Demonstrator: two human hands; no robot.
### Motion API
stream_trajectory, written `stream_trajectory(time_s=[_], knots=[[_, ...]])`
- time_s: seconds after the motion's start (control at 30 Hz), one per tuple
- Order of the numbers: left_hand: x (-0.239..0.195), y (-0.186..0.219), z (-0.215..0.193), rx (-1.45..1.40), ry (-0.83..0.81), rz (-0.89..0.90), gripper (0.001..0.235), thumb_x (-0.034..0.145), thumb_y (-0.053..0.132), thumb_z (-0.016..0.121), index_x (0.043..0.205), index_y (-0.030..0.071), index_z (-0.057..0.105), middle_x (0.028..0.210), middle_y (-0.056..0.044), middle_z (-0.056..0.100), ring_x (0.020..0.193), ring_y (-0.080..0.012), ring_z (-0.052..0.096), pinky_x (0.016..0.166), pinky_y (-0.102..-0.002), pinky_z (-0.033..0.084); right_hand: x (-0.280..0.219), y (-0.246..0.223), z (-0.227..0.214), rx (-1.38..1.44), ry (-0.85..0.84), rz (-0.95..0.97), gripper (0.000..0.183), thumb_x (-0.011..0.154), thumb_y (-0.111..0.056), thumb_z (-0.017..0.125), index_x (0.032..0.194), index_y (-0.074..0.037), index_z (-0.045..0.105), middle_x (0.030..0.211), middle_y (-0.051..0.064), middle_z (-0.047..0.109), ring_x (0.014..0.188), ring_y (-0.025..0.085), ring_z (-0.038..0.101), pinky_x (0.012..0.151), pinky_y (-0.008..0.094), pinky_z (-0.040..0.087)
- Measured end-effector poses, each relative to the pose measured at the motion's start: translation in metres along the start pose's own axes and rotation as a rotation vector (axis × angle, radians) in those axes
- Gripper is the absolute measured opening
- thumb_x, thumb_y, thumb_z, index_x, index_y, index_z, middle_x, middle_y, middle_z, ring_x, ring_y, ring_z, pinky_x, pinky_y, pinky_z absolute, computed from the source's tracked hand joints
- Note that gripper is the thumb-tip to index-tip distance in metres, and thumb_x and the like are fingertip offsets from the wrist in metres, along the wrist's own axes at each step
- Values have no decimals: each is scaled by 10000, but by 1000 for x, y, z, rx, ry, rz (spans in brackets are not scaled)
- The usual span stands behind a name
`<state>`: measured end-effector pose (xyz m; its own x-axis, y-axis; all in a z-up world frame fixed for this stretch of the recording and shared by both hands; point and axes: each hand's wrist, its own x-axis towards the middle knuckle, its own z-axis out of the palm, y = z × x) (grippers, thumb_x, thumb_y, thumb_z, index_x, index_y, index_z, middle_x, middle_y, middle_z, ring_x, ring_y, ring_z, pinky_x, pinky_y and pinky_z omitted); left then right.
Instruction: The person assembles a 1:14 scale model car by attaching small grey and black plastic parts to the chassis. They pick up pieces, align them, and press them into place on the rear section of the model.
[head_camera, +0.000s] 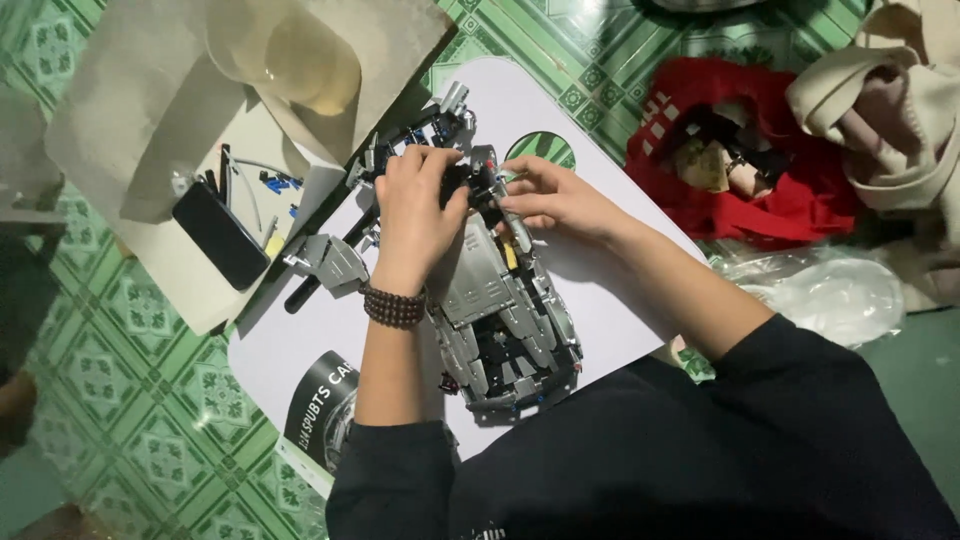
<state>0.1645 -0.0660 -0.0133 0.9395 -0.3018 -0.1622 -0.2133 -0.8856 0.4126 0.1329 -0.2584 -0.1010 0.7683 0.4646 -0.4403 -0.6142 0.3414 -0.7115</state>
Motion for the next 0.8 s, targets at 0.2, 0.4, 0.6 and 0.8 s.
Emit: stream_trajectory(time_s=[0.2, 0.4, 0.6, 0.8], knots=[[0, -3, -5, -73, -31, 43, 279, 797, 113, 738, 1057, 83, 642, 1033, -82, 512, 942, -315, 553, 787, -384, 392, -5, -10, 1, -154, -48, -66, 501, 846, -160, 699, 1277, 13, 510, 997, 103, 590, 724, 112, 576, 582, 217, 501], [7, -13, 13, -144, 13, 82, 326, 780, 234, 804, 1004, 104, 605, 928, -42, 449, 883, -302, 545, 740, -373, 391, -2, -7, 7, -104, -13, -92, 389, 861, -101, 691, 1209, -8, 545, 968, 50, 591, 653, 60, 571, 545, 189, 448], [11, -13, 15, -153, -1, 50, 372, 734, 253, 834, 986, 110, 601, 904, -47, 457, 864, -290, 543, 720, -386, 391, -5, -11, 13, 48, -8, -21, 370, 826, -57, 681, 1169, 20, 565, 922, 9, 582, 729, 64, 647, 639, 180, 541], [10, -9, 12, -151, -33, 30, 361, 765, 250, 810, 1000, 101, 579, 909, -54, 458, 877, -300, 534, 741, -390, 390, -3, 2, 10, 300, 64, 29, 311, 838, -10, 645, 1134, 60, 578, 932, 106, 624, 764, 216, 694, 719, 310, 583]])
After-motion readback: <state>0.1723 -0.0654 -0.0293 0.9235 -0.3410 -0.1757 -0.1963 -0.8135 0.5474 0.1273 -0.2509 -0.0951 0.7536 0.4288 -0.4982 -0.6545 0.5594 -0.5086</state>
